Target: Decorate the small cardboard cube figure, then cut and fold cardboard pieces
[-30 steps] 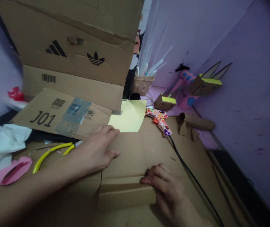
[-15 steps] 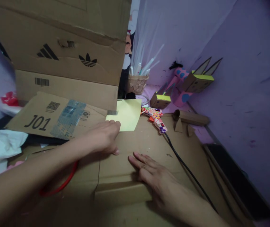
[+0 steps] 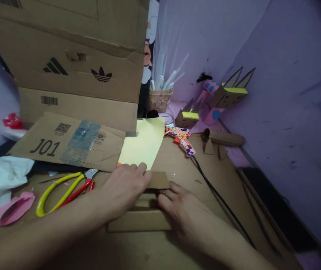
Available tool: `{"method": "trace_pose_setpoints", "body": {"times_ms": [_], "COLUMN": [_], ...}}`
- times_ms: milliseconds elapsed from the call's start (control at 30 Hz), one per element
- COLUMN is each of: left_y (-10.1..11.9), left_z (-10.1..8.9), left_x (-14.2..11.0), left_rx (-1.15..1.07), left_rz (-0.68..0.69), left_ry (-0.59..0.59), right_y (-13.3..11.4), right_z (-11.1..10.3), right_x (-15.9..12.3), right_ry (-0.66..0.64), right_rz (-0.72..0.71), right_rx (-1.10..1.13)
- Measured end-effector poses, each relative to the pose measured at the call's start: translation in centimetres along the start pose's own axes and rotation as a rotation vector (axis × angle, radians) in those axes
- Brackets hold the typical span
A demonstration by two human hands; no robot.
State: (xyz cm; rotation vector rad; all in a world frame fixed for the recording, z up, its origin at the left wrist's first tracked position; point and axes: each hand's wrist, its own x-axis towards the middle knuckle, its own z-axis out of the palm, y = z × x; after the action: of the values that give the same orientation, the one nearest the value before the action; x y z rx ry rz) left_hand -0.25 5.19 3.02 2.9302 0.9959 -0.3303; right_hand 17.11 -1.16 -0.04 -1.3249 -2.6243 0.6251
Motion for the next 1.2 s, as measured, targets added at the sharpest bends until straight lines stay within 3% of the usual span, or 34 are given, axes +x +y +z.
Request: {"method": "trace_pose_setpoints", "body": {"times_ms": [133,200,400,533,800,967,1067,1200], "left_y": [-1.8,-2.7,-3.8,-3.3,-1.3,0.3,1.4,3.2], "left_z": [-0.1,0.0,0.6,0.7,1.9,1.4,1.6,3.5], "left_x": [-0.8,-0.7,0.2,0.0,-1.9,-3.0,-4.1,-5.6], "left_rx": [-0.402,-0.501,-0.41,-0.398,-0.476,-0.349,-0.224,-0.072], "left_rz": [-0.046,-0.088,-0.166,-0.196,-0.308,-0.143,-0.073,-0.036], "left_ry": [-0.019,-0.008,-0.014,-0.042,0.078,0.294,0.345,0.388], "right_y": [0.6,1.0,1.3,1.0,0.7,0.5,0.6,0.8], "right_z": [0.6,1.2,3.2,3.4,3.3,2.9,2.9,3.0], "right_x": [-0.4,-0.6,-1.1,-1.4,-1.8,-1.6,-1.7,-1.8], "right_ry": [0.07,0.134,0.504,0.646,0.686,0.621,0.64,0.578], "right_rz": [-0.005,-0.005,-0.051,0.002,0.13,0.192,0.211,0.217], "right_rx": [0.103,0.168,0.282,0.252,0.252,0.288,0.272,0.237]}}
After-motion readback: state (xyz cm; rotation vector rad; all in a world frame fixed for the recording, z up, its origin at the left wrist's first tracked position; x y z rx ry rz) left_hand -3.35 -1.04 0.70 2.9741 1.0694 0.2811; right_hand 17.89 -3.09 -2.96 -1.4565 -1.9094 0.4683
